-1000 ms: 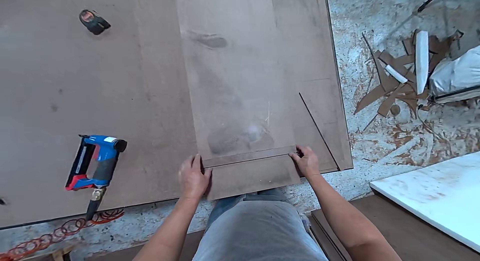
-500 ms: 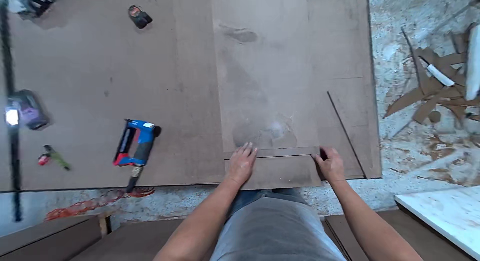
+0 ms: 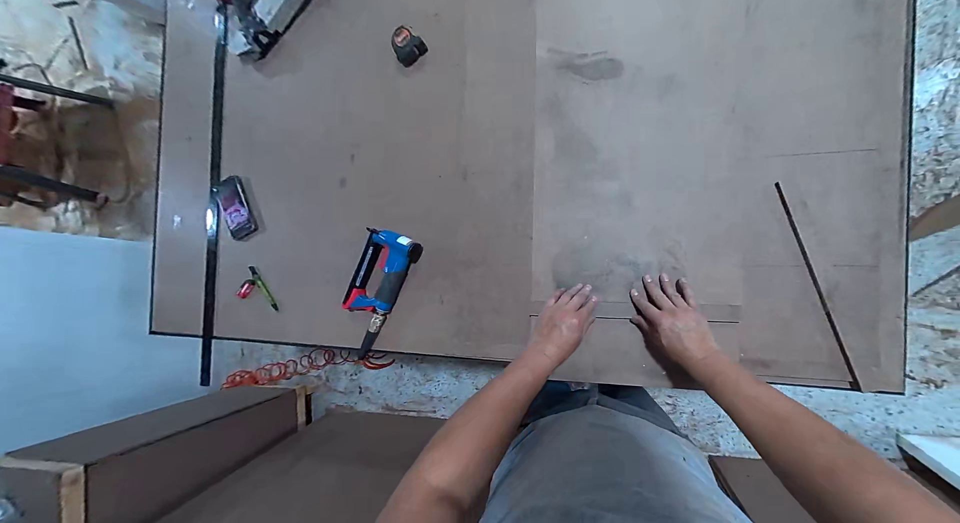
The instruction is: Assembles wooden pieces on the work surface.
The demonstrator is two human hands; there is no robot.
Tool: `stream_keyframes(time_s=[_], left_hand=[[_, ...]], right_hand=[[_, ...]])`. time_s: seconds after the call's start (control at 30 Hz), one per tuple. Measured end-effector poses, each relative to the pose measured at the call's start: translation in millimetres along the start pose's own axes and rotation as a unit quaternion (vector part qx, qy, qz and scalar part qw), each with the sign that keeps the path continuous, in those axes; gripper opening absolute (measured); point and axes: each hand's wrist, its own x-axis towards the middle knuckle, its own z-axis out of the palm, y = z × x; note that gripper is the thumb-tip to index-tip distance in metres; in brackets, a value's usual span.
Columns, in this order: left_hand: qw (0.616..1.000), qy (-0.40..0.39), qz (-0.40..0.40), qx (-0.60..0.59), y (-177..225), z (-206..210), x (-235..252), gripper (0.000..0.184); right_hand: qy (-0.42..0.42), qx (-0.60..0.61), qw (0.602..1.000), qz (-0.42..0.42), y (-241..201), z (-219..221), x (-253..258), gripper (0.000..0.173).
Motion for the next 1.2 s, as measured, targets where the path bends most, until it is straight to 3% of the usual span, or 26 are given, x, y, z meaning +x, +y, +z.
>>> stream_keyframes(time_s=[0.1, 0.2, 0.27, 0.33, 0.4, 0.5, 0.57, 0.6, 0.7, 0.77, 0.83, 0.93, 1.2], left_hand=[[0.982, -0.014, -0.188, -0.023, -68.2, -65.3, -23.7, 0.047], [0.928, 0.051, -0.368, 0.015, -186.7, -132.4, -85.6, 0.061], [0.889, 0.003, -0.456, 0.026, -256.5, -143.5, -121.4, 0.078], [0.876, -0.08, -0.473, 0.047, -299.4, -137.6, -136.2, 0.087], [0.89, -0.088, -0.443, 0.064, -311.4, -132.3, -130.8, 0.093], [0.902, -0.03, -0.43, -0.007, -311.4, -131.6, -106.3, 0.105], [0.888, -0.025, -0.452, -0.079, -309.9, -137.1, -93.6, 0.105], [0.879, -0.023, -0.462, -0.114, -307.1, -143.1, -90.6, 0.097], [0.877, -0.04, -0.449, -0.167, -264.9, -173.0, -76.1, 0.051], [0.912, -0.114, -0.361, -0.157, -226.8, -186.6, -70.1, 0.037], [0.952, -0.189, -0.203, -0.13, -186.8, -187.5, -54.4, 0.025], [0.962, -0.259, -0.047, -0.066, -141.5, -170.0, -26.2, 0.024], [0.948, -0.314, -0.043, 0.009, -126.2, -157.9, 1.7, 0.021]], right_hand=[[-0.025, -0.009, 1.0, 0.014, -2.3, -10.5, 4.1, 0.054], [-0.03, -0.001, 0.999, 0.014, -4.5, -19.7, 7.0, 0.051], [-0.034, 0.009, 0.999, 0.022, -5.5, -22.2, 8.8, 0.049], [-0.045, 0.019, 0.998, 0.036, -6.7, -23.0, 9.9, 0.049], [-0.046, 0.02, 0.998, 0.042, -7.0, -22.2, 10.5, 0.05], [-0.044, 0.02, 0.998, 0.043, -5.7, -21.4, 10.5, 0.05], [-0.047, 0.019, 0.998, 0.047, -6.7, -21.7, 10.4, 0.05], [-0.048, 0.02, 0.997, 0.051, -8.5, -21.9, 10.0, 0.049], [-0.05, 0.021, 0.997, 0.055, -9.0, -24.3, 11.6, 0.048], [-0.056, 0.019, 0.997, 0.05, -9.9, -24.4, 12.3, 0.048], [-0.052, 0.024, 0.997, 0.047, -10.2, -25.4, 13.5, 0.048], [-0.051, 0.033, 0.997, 0.053, -12.0, -28.2, 11.8, 0.047], [-0.037, 0.047, 0.997, 0.057, -7.8, -21.6, 9.8, 0.045]])
